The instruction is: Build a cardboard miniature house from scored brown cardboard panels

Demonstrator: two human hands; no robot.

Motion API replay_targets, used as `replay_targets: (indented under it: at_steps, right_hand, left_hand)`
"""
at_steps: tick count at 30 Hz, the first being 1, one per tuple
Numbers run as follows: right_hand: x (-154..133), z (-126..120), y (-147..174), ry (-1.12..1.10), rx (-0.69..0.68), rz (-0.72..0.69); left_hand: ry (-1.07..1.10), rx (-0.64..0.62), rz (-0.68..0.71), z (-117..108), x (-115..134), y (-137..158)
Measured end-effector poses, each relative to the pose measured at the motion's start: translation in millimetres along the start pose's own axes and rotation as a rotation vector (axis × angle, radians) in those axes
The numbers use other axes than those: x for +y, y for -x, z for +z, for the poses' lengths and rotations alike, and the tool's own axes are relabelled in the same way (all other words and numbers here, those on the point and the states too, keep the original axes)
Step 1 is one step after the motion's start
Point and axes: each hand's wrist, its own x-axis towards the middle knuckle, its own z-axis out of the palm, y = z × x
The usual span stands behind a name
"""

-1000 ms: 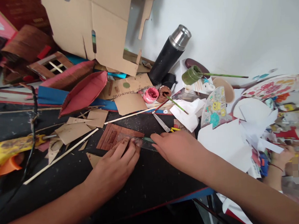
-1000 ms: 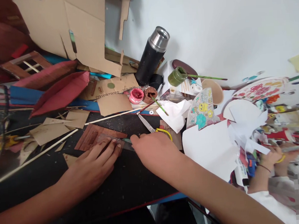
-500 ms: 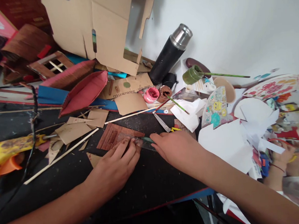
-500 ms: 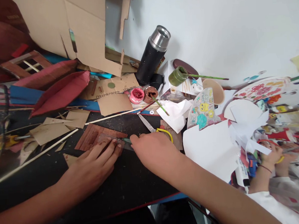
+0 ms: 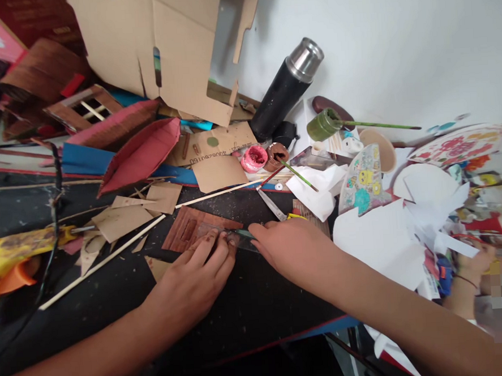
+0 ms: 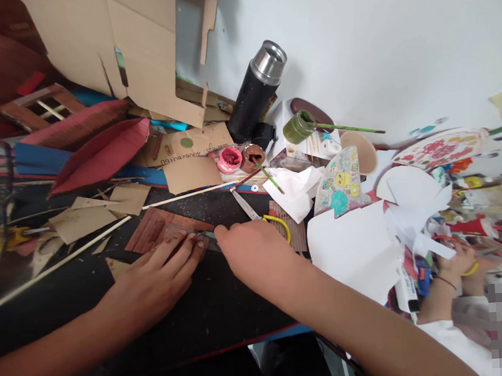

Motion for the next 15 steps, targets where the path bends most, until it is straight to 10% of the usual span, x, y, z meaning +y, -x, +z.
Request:
replay_targets:
  at_steps: [15]
  right_hand:
    - [-8,-14,-4,0.029,-0.038,-0.028]
  left_hand:
    - [-0.028,-0.007,0.023,1,-1,0]
